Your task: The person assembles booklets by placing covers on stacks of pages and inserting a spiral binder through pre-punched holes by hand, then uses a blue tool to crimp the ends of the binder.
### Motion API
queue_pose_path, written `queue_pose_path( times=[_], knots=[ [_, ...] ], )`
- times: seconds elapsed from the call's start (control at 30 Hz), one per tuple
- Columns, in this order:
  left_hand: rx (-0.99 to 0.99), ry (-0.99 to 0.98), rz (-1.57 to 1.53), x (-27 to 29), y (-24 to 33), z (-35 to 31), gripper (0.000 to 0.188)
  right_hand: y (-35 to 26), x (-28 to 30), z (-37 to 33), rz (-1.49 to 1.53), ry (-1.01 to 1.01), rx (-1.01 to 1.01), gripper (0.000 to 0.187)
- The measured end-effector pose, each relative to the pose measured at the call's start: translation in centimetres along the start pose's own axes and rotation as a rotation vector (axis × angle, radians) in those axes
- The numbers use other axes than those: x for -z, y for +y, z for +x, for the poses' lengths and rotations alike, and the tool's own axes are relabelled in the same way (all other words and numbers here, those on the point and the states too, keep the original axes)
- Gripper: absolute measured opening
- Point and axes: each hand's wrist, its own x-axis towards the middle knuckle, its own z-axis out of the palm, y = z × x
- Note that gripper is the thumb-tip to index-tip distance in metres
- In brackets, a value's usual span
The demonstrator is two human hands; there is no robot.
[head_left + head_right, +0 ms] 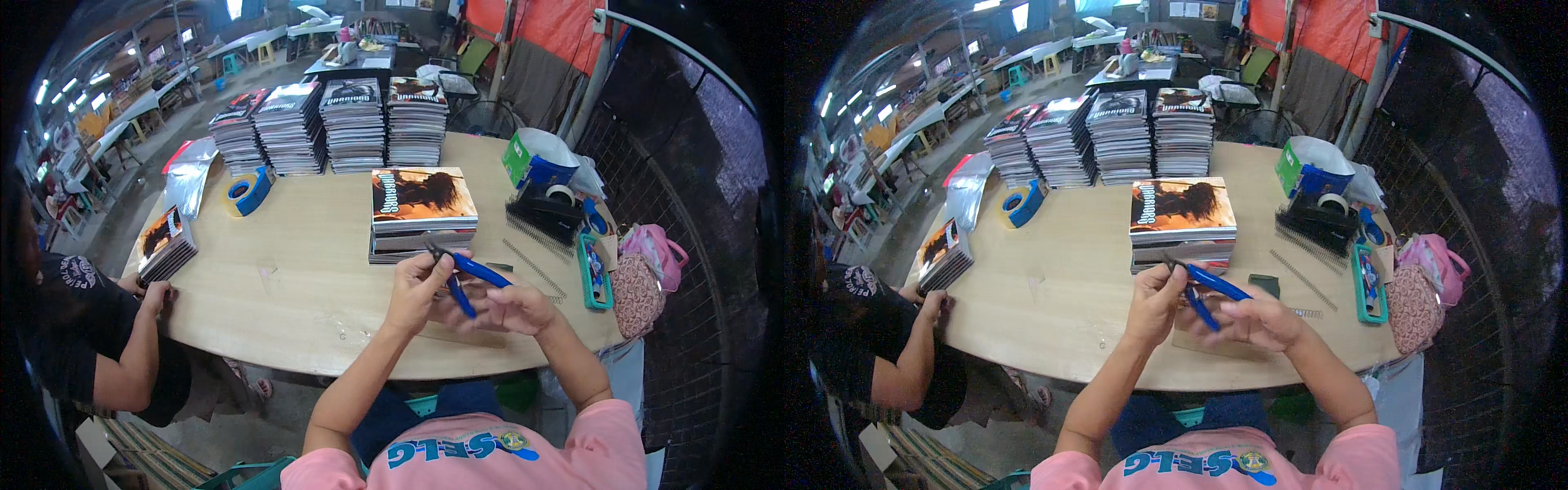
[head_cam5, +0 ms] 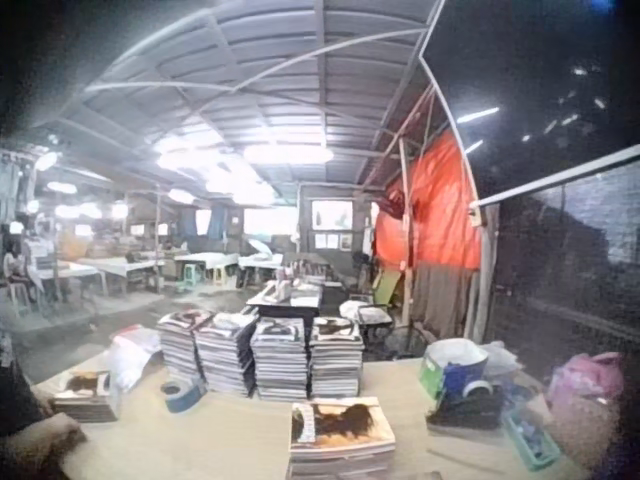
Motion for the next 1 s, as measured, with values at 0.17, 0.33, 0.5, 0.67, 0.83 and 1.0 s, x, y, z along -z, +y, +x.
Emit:
queue_pose_path(
  times=[0.17,0.33,0.5,0.67,0.83,1.0],
  knots=[
    [-0.037,0.286,0.184,-2.9,0.1,-1.2,0.023,-1.9,-1.9,-0.8,-0.705,0.182,0.265,0.085],
    [-0.378,0.305,0.836,-5.3,-1.4,-4.5,0.036,0.6,1.2,-2.8,-0.505,0.054,0.157,0.081],
    [-0.389,0.440,0.522,2.8,-5.9,-4.0,0.053,-0.3,5.8,1.0,-0.308,-0.156,-0.046,0.039],
    [-0.010,0.214,0.136,6.0,-6.1,-2.2,0.032,0.2,3.6,4.9,-0.668,-0.244,0.491,0.036],
    [-0.059,0.159,0.224,5.9,-6.4,-1.7,0.024,-1.0,2.6,6.7,-0.897,-0.250,0.829,0.036],
    [0.005,0.183,0.125,5.4,-6.5,-1.0,0.020,-0.6,2.0,7.9,-1.063,-0.280,1.111,0.022]
  ],
)
